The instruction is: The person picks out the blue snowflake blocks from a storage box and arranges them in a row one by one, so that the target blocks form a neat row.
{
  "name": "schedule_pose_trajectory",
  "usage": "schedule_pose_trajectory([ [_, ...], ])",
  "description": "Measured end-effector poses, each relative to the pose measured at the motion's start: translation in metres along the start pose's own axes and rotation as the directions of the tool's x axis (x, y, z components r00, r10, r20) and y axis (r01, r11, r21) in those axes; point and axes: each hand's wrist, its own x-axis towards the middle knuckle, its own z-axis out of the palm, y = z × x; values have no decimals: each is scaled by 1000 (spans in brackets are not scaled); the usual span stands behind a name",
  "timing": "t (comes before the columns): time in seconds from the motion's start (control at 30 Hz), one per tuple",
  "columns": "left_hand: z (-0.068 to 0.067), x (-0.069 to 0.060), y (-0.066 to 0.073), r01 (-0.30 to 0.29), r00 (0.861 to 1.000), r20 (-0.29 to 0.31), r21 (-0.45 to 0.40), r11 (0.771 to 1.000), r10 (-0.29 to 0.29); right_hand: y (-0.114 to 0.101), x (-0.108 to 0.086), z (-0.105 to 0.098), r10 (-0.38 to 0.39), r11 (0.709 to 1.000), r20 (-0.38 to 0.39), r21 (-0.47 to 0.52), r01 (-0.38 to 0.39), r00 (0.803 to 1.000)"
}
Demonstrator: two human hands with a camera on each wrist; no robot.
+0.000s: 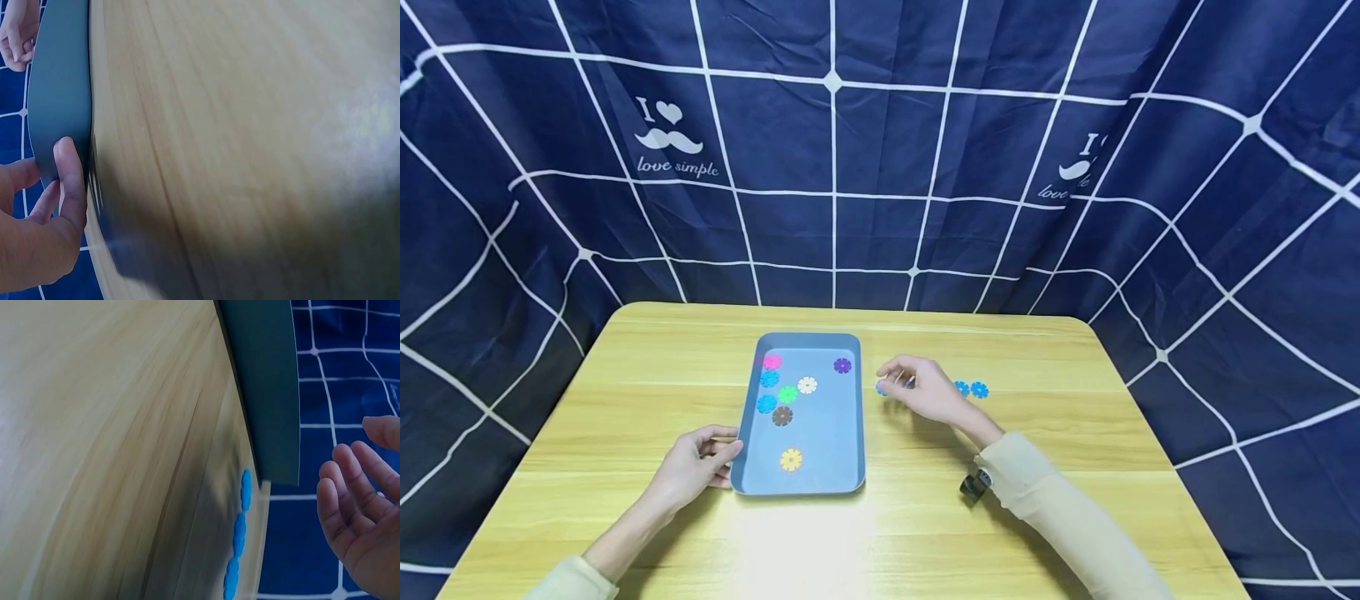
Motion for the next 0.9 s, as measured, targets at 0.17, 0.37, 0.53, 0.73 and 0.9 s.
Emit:
schedule_pose_trajectory([
  [0.17, 0, 0, 0, 0, 1000, 0, 4, 1000, 0, -10, 5, 11, -23, 999, 23, 23, 22, 999],
  [0.37, 0, 0, 0, -2, 1000, -2, 4, 1000, 2, -21, 11, 23, -53, 998, 49, 30, 51, 997],
  [0.53, 0, 1, -1, -10, 1000, 2, 4, 1000, 10, -30, 18, 31, -85, 996, 69, 26, 83, 994],
  [0.73, 0, 1, -2, -6, 1000, 2, 0, 1000, 6, -39, 26, 40, -115, 993, 90, 10, 115, 989],
  [0.9, 0, 1, -1, 4, 1000, -3, -2, 1000, -4, -46, 35, 46, -131, 991, 109, -5, 133, 985],
])
